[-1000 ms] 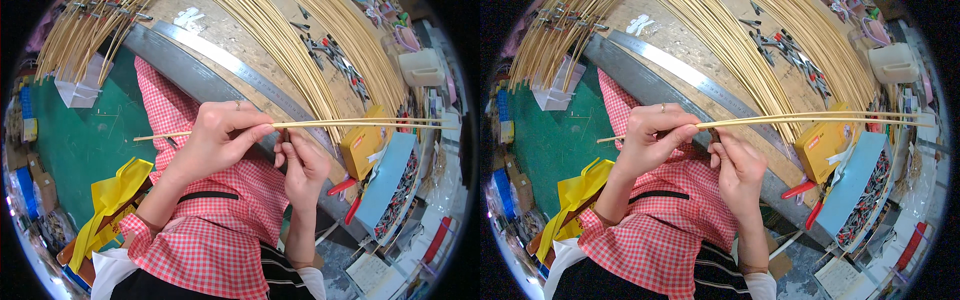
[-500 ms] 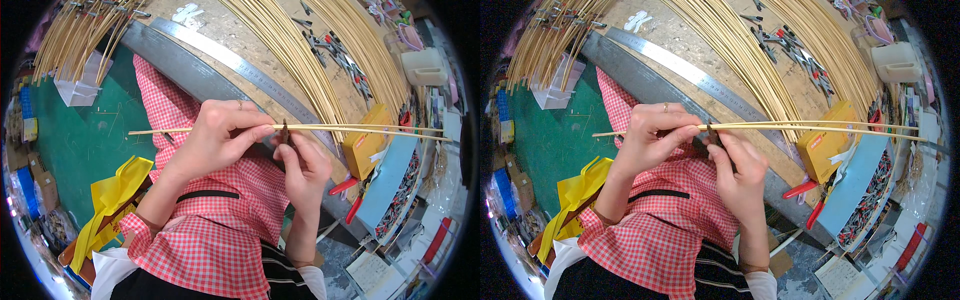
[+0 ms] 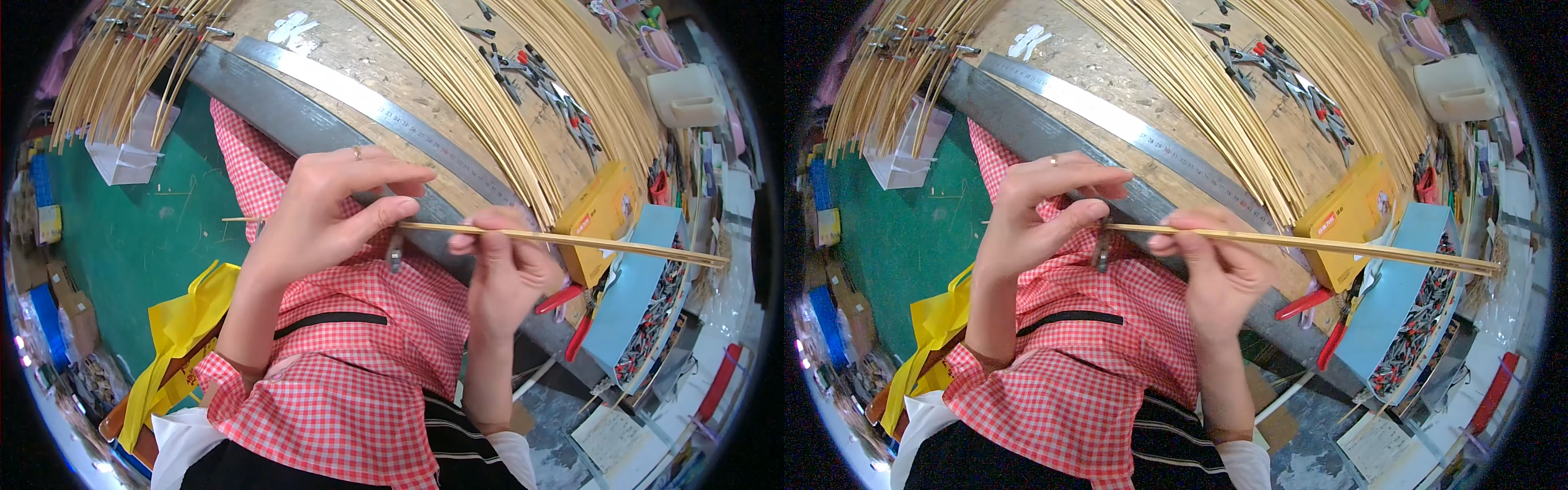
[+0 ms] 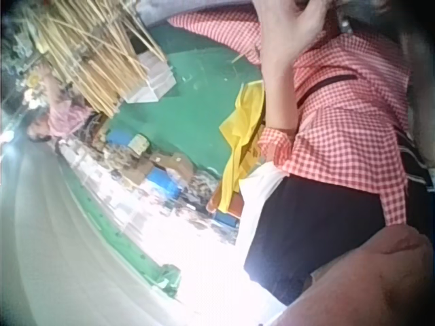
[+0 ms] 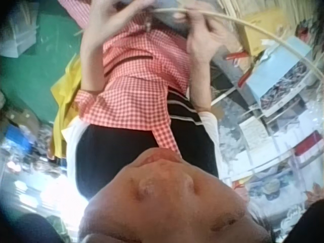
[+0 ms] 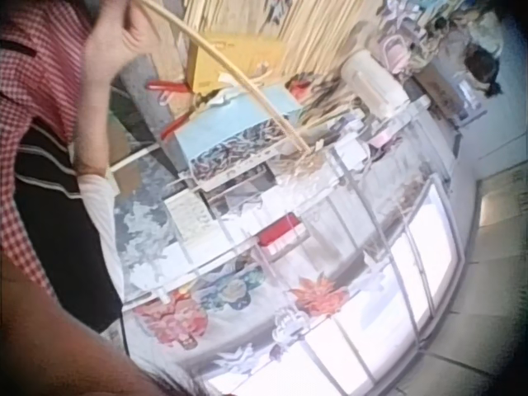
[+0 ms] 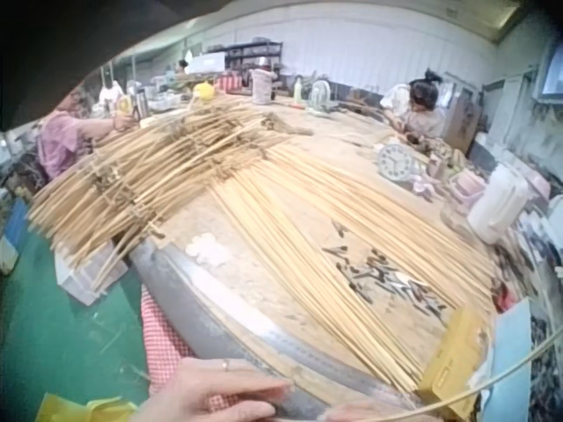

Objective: The person sits at a workbench and repeatedly picks up thin bamboo sticks. They align two sticks together, slide a small white plastic sleeve over the joined section, and place the assembled unit into a white plastic bin. The process is repeated continuously with new sticks from a large pile on the table.

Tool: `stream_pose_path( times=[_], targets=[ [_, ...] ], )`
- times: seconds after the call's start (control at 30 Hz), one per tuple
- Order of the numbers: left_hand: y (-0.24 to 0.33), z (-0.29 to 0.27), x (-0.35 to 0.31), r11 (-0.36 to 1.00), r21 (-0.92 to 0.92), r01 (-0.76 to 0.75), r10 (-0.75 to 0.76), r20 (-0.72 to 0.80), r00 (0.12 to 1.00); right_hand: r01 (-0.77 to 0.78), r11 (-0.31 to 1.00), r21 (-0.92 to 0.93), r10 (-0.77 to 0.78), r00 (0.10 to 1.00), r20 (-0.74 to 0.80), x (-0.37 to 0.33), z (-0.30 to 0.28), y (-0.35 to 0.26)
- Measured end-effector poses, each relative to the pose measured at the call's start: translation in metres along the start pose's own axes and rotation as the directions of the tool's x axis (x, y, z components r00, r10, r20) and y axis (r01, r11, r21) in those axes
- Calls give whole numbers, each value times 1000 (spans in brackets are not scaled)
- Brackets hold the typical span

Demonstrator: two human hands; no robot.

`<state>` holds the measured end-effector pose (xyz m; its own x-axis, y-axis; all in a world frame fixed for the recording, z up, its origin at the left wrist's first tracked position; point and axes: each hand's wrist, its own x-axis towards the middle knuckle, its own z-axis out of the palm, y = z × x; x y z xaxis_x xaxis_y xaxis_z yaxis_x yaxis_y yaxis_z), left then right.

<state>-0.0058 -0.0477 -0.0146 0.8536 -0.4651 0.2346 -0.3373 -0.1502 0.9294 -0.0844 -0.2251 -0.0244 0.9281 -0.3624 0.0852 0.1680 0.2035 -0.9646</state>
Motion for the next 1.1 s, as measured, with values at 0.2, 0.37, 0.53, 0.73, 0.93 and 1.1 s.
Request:
stream_pose_path(
  times=[0.2,0.37,0.53,0.73,0.93,1.1],
  targets=[
    [26,10,-6,948,189,-254,254,28,967,169,969,-180,-133,971,198,-17,28,23],
    [25,13,-8,944,211,-253,261,-10,965,224,961,-162,-176,948,266,-14,37,22],
    [20,10,-9,929,280,-243,262,-29,965,199,882,-427,7,900,435,4,9,0],
    [21,5,-9,931,307,-195,189,51,981,56,996,-65,-52,997,54,16,-21,-41],
    [18,4,-8,940,290,-178,152,109,982,90,994,55,-91,996,14,13,-21,-32],
    [16,7,-5,992,-37,-121,125,114,986,145,989,38,-149,983,106,11,-13,-34]
  ],
)
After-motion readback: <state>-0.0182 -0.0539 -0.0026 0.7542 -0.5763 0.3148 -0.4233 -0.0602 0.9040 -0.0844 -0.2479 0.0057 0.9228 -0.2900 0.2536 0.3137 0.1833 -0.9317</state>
